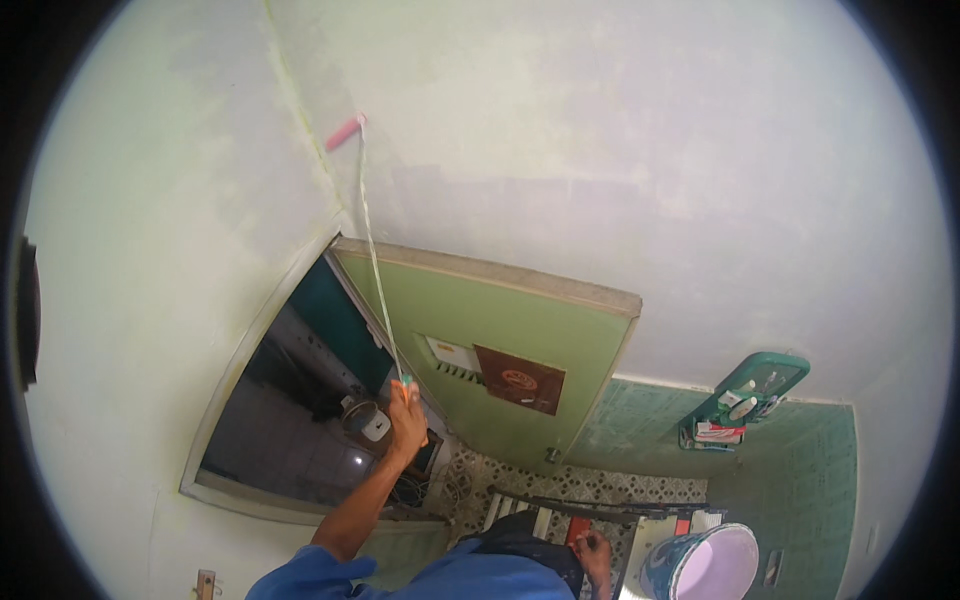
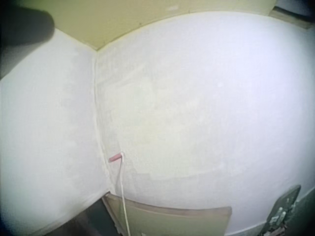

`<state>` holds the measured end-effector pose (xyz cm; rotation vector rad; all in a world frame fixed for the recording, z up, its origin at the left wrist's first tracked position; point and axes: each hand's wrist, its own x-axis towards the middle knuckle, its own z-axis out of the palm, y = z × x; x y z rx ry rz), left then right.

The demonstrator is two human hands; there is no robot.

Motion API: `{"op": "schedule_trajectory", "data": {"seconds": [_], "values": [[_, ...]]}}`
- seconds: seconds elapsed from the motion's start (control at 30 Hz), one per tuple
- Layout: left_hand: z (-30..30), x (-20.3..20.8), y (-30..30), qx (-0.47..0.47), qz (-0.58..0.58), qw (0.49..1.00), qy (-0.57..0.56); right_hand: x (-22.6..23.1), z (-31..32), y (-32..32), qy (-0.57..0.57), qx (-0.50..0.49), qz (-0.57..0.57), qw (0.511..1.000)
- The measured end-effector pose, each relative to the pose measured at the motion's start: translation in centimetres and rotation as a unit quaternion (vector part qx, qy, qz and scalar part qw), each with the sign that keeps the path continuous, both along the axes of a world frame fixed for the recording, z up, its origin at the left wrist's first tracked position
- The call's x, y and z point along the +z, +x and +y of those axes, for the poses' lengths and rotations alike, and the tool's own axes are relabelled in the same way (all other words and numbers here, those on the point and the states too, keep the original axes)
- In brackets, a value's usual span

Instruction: The person paints a bathroom wall using a pink roller attached to an extension pole. They repeatedly dip the roller into a bucket of white paint and apply it to the upper wall area above green tiles, working around a door frame and wall-mounted shelf.

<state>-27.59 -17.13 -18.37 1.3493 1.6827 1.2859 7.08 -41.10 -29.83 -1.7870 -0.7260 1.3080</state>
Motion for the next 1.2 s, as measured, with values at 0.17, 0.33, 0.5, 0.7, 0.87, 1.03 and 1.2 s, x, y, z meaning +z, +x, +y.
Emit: {"op": "schedule_trajectory", "data": {"seconds": [0.17, 0.33, 0.5, 0.7, 0.87, 1.03, 1.2], "values": [[-2.1, -4.7, -3.9, 0.036, 0.084, 0.992, 0.087, -1.1, 0.1, 0.3, -0.035, 0.001, -0.024, 0.999], [2.7, 2.8, -12.3, 0.080, 0.237, 0.945, 0.211, -3.3, 0.8, 0.7, -0.017, 0.049, -0.062, 0.997], [4.2, 6.2, -12.3, 0.059, 0.191, 0.968, 0.150, -3.1, 2.3, 0.5, 0.002, 0.024, -0.028, 0.999], [2.9, 2.7, -10.7, 0.050, 0.215, 0.954, 0.203, -5.8, 2.0, 1.2, 0.025, 0.020, -0.077, 0.996], [9.1, 14.0, -15.2, 0.077, 0.255, 0.937, 0.227, -7.6, 2.0, 1.6, 0.052, 0.027, -0.075, 0.995], [10.0, 14.7, -14.7, 0.086, 0.265, 0.934, 0.223, -3.8, 3.4, 0.5, 0.060, 0.008, -0.063, 0.996], [7.6, 9.5, -14.2, 0.063, 0.245, 0.946, 0.201, -7.0, 1.8, 0.9, 0.073, 0.010, -0.092, 0.993]]}}
